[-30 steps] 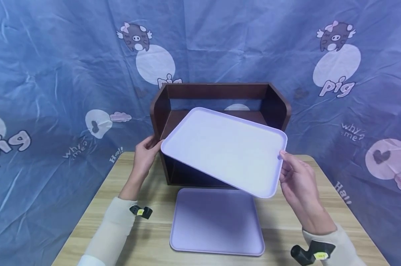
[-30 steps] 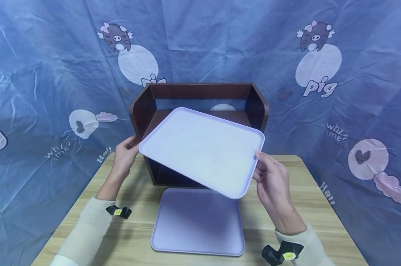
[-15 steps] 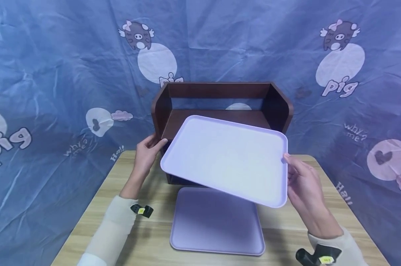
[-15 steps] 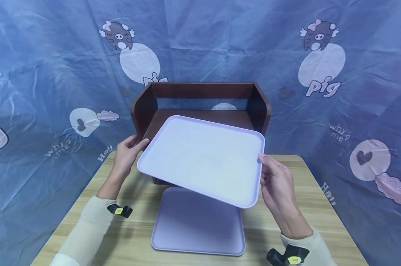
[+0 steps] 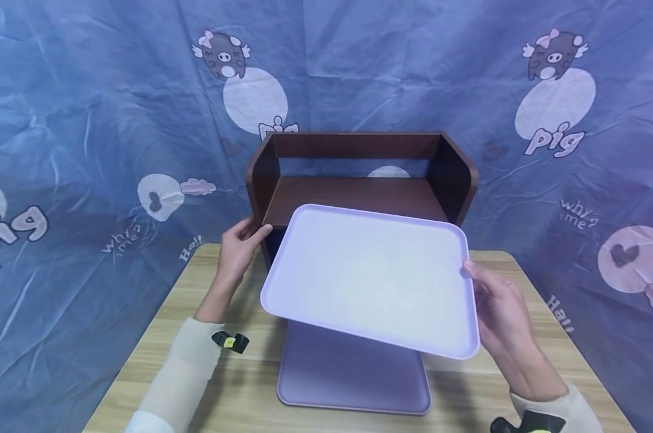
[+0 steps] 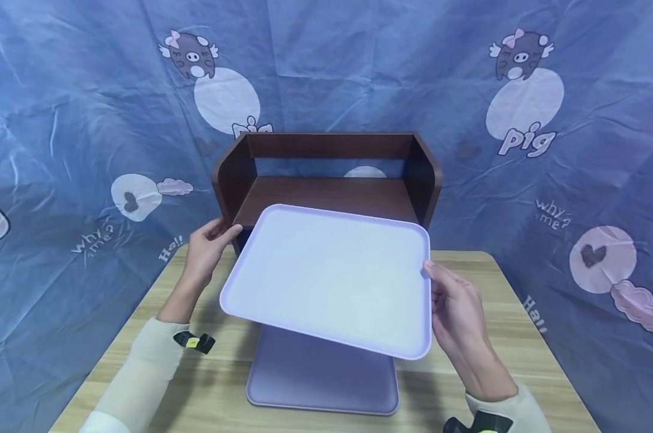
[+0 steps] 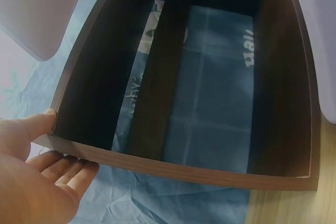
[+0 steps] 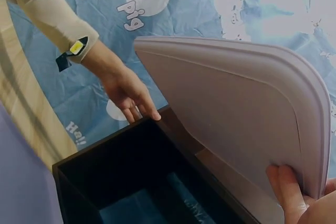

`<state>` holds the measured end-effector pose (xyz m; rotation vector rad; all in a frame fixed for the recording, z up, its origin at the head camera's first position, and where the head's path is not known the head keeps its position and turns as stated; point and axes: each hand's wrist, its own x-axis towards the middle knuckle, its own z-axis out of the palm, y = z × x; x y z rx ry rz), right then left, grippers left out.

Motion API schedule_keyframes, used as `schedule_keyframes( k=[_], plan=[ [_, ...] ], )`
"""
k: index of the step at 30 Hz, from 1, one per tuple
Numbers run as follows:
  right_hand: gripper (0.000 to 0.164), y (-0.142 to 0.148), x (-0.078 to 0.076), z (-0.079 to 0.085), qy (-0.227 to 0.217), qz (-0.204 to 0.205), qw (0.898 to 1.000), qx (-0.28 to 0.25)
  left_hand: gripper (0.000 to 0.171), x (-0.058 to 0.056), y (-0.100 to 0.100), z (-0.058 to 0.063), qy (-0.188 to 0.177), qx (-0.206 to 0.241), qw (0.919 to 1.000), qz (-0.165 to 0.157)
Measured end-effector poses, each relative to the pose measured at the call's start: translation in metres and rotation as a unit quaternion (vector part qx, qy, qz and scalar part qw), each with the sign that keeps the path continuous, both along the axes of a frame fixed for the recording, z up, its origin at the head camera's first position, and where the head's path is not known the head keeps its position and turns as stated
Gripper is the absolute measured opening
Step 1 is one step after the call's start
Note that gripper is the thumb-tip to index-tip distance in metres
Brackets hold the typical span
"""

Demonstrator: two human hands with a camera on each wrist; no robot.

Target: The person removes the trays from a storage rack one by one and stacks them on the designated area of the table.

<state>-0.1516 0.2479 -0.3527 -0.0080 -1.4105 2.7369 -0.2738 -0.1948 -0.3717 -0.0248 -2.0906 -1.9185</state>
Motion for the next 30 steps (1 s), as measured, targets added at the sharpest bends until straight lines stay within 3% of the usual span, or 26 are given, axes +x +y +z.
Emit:
schedule_keyframes(
  k=[15, 30],
  plan=[
    [0.037, 0.005, 0.012, -0.021, -0.025, 0.015, 0.999, 0.013, 0.058, 0.001, 0.000, 0.000, -0.013, -0.005, 0.9999, 0.003],
    [0.042, 0.002, 0.021, -0.051, -0.041, 0.012, 0.996, 0.074, 0.057, 0.000, -0.001, 0.000, -0.011, -0.005, 0.9999, 0.007]
  ],
)
